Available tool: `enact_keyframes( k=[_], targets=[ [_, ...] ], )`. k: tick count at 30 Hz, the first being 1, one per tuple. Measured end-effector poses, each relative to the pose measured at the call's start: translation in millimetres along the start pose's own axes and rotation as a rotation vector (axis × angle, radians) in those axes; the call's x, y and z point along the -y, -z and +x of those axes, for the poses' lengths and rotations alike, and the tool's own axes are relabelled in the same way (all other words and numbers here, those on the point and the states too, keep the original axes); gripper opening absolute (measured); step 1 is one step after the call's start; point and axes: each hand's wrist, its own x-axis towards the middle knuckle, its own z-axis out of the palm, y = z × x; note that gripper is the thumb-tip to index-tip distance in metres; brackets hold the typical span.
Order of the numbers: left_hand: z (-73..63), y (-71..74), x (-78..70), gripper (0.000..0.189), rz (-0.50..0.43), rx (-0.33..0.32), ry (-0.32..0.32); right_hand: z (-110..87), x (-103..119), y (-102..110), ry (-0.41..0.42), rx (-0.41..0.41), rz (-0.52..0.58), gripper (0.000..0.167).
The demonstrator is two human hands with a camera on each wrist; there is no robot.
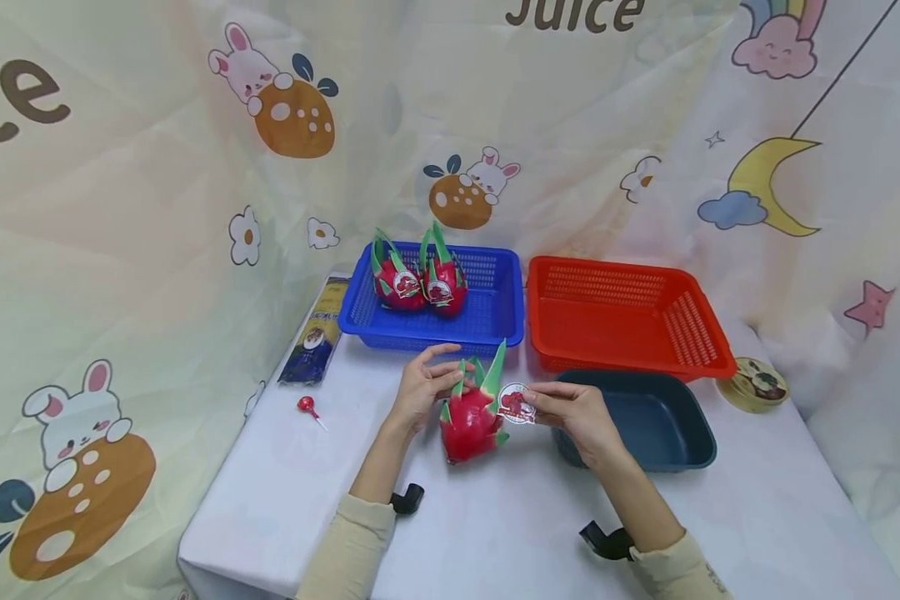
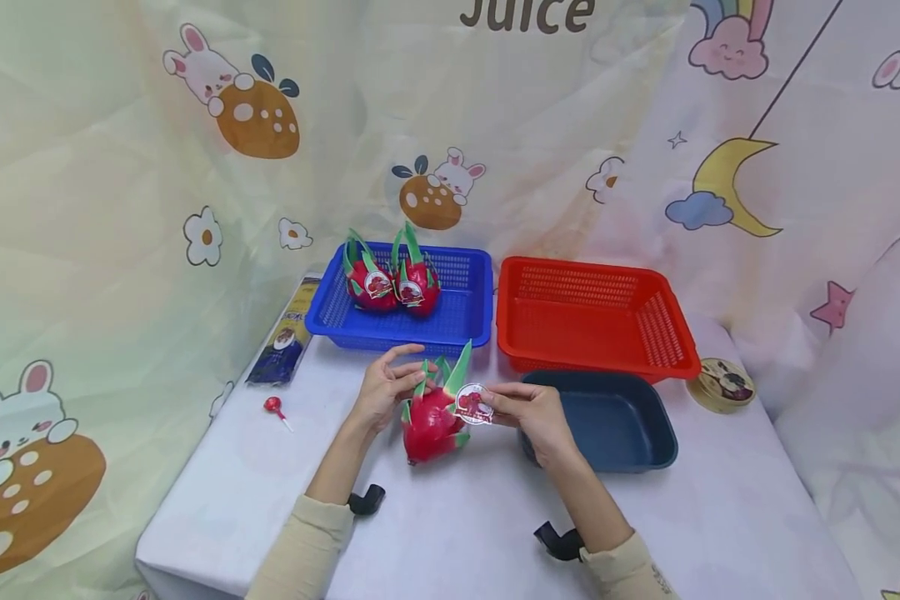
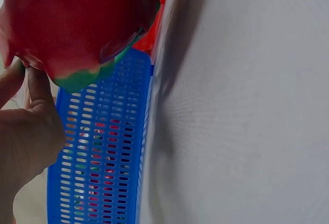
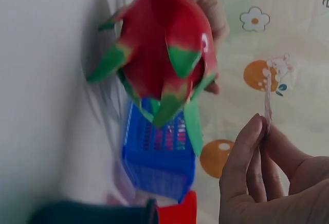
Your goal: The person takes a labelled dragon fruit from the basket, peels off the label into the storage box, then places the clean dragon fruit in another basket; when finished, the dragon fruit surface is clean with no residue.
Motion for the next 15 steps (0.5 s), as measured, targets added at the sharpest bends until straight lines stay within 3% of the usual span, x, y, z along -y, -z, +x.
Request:
enact_keyframes(
  k=[7,15],
  targets=[
    [1.3,0.6,-0.8,0.049,-0.013,0.013,0.009,2.8,20,28,0.041,-0.042,-0.094,0.041],
    [-1.1,1.3,-2.0,0.049,-0.008,0.012,0.022,5.6,45,60,0.04,0.049,-0.226,0.047]
  ],
)
